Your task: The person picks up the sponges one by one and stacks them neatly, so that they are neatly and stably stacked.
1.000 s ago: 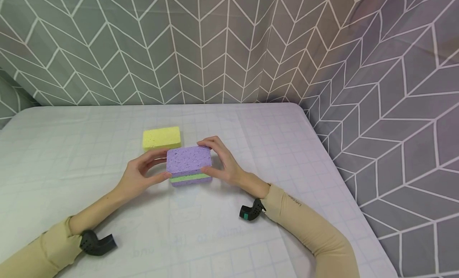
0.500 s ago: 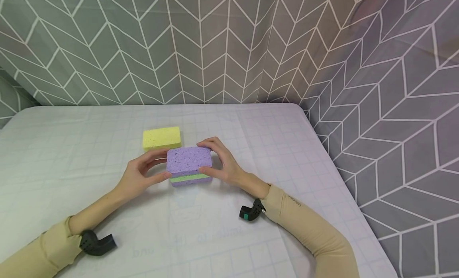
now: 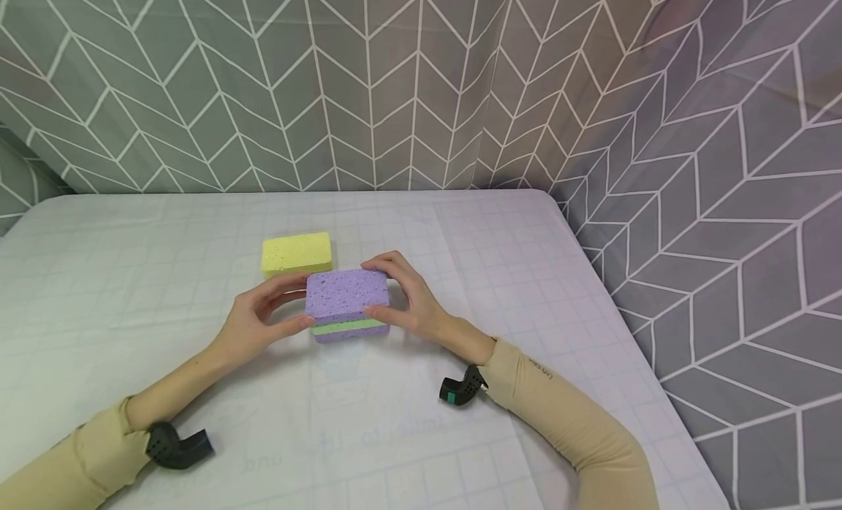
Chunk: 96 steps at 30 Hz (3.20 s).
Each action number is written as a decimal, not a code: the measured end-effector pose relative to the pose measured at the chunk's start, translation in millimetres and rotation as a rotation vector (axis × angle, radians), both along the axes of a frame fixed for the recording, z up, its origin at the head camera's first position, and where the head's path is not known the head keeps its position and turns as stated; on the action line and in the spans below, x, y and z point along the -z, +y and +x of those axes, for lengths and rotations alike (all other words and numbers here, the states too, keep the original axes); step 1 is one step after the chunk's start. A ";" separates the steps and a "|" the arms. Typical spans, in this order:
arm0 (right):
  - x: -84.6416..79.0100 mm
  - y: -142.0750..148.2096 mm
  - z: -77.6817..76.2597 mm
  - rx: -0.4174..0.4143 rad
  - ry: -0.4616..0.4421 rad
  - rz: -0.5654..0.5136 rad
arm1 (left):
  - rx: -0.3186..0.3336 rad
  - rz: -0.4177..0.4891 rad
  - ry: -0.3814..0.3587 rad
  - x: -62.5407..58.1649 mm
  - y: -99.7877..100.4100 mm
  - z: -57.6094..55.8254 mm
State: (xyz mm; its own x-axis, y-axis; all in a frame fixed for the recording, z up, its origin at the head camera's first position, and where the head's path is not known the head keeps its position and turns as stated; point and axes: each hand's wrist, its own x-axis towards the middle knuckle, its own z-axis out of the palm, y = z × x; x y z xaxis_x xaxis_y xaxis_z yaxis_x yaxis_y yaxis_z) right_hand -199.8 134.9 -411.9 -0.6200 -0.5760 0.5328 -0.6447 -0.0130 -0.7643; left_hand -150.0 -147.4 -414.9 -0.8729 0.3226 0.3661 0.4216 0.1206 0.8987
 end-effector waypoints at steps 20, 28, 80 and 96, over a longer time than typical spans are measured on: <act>2.5 0.2 -0.8 -0.007 0.008 -0.013 | -0.011 -0.008 0.004 -1.1 -0.6 1.2; 1.7 0.5 -0.7 -0.006 -0.004 -0.011 | -0.011 -0.006 -0.001 -2.0 -0.6 1.0; 1.9 -0.7 -1.5 0.009 0.003 0.004 | -0.213 -0.087 0.045 0.1 -25.8 -21.8; 2.9 0.1 -1.2 0.009 0.005 0.007 | -0.331 -0.111 0.100 -18.3 -29.9 -21.3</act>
